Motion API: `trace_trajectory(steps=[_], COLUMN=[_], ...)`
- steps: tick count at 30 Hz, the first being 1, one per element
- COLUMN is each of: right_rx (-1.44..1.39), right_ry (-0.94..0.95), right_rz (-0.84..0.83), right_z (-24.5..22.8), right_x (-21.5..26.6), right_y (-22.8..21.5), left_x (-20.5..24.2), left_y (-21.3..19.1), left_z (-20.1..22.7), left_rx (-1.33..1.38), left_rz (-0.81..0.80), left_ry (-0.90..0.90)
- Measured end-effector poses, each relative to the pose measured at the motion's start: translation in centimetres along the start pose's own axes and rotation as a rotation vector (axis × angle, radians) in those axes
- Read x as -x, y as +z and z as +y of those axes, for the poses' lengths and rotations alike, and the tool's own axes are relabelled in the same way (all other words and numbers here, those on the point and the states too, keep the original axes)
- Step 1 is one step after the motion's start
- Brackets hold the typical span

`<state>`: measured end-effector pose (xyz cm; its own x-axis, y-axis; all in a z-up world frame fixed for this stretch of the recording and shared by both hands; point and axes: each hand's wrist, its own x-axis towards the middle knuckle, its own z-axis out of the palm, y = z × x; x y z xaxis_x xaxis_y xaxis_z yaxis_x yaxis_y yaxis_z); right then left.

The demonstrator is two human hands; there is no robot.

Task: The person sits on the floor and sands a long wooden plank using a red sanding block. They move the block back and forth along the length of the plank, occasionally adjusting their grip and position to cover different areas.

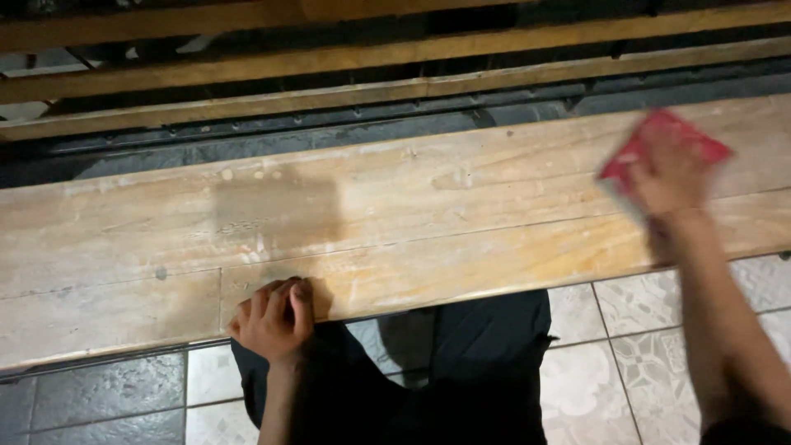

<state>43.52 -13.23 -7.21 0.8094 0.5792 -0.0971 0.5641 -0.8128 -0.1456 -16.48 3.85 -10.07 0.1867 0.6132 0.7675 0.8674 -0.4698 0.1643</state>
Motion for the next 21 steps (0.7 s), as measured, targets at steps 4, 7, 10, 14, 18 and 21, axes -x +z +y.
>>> trace_trajectory(steps=[4,7,10,14,18,21], right_rx=[0.040,0.000,-0.098,0.182,0.210,-0.130], right_ry=[-1.065,-1.518,-1.654,-1.242,-1.408,-1.760], right_rz=[0.203,-0.049,-0.084,0.089,0.224,-0.197], right_z=[-13.6,-18.3,-18.6,-14.1,-18.2,-21.5], right_x=[7.0,12.7,8.7,-3.9,-0.1,9.4], right_y=[1.4,0.9,-1.0,-0.9,0.8,1.0], left_x=[0.9,0.5,0.4,0.4,1.3,1.4], left_y=[-0.1,-0.5,-0.5,0.0,0.2,-0.7], left_z=[0.0,1.2,1.0,0.5,0.0,1.5], left_rx=[0.007,0.038,0.054,0.243,0.010,0.050], left_rz=[-0.109,-0.085,-0.085,-0.124,-0.088,-0.108], left_ry=[-0.088,-0.156,-0.169,-0.161,-0.088,-0.105])
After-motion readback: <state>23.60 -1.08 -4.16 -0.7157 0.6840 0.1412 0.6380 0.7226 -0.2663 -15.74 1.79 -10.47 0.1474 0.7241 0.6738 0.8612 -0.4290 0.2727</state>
